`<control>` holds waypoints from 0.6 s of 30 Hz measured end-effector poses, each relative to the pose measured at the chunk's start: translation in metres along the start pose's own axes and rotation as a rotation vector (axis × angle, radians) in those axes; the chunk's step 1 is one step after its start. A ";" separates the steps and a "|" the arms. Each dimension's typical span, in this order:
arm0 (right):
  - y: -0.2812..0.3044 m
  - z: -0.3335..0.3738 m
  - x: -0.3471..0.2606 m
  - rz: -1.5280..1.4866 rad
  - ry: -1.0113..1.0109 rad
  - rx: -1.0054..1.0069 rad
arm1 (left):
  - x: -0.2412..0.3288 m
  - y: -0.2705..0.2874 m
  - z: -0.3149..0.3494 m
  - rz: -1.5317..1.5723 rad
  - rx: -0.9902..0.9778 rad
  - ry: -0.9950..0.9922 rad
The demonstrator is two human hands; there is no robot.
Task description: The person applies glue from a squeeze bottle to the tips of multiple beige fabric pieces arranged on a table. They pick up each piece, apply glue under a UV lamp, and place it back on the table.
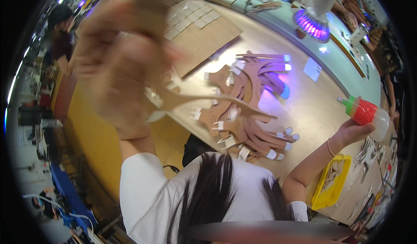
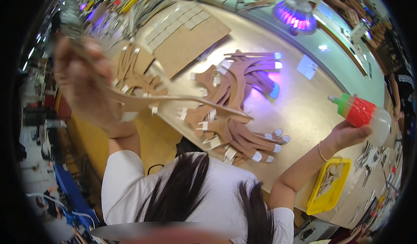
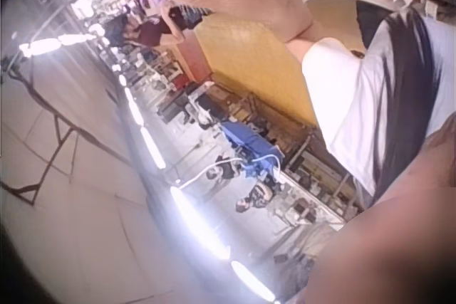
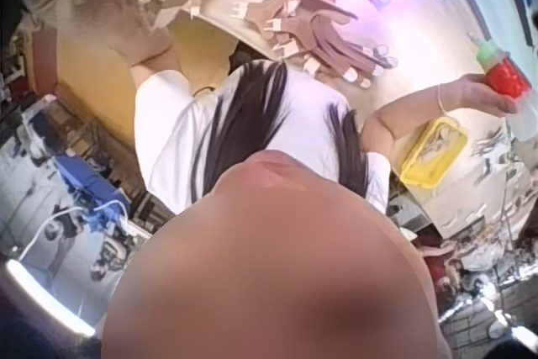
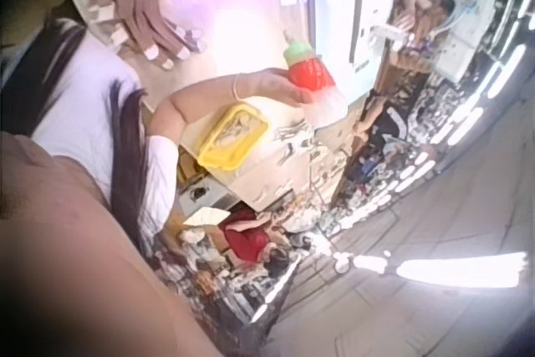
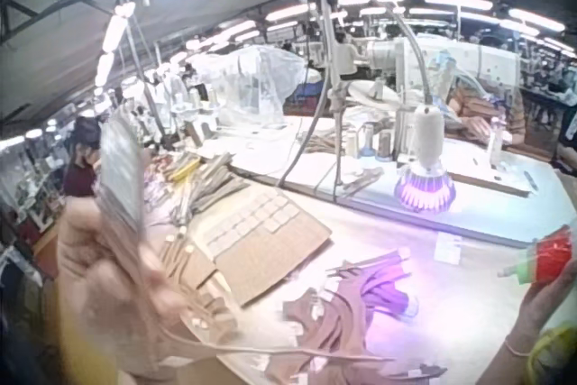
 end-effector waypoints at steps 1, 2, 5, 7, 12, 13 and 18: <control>-0.002 0.004 -0.006 0.012 -0.003 0.006 | 0.019 0.014 0.003 -0.132 0.041 -0.118; -0.005 0.006 -0.012 0.016 -0.004 -0.004 | 0.033 0.032 0.010 -0.147 0.195 -0.109; -0.013 0.016 -0.022 0.015 -0.017 -0.034 | 0.067 0.078 0.028 -0.179 0.438 -0.117; -0.016 0.019 -0.026 0.008 -0.033 -0.055 | 0.076 0.106 0.036 -0.178 0.477 -0.113; -0.023 0.023 -0.022 -0.202 -0.256 -0.041 | 0.064 0.147 0.061 -0.128 0.575 0.106; -0.026 0.024 -0.023 -0.251 -0.278 -0.084 | 0.063 0.146 0.064 -0.193 0.550 0.099; -0.044 0.043 -0.025 -0.365 -0.349 -0.168 | 0.089 0.137 0.072 -0.295 0.549 -0.003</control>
Point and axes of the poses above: each hand's wrist, its own z-axis away from the middle knuckle, its own y-axis out of the back of the hand, x = y × z, the point moved 5 cm from there along -z, towards the middle knuckle, and after that the axes turned 10 degrees about y, right-handed, at the moved point
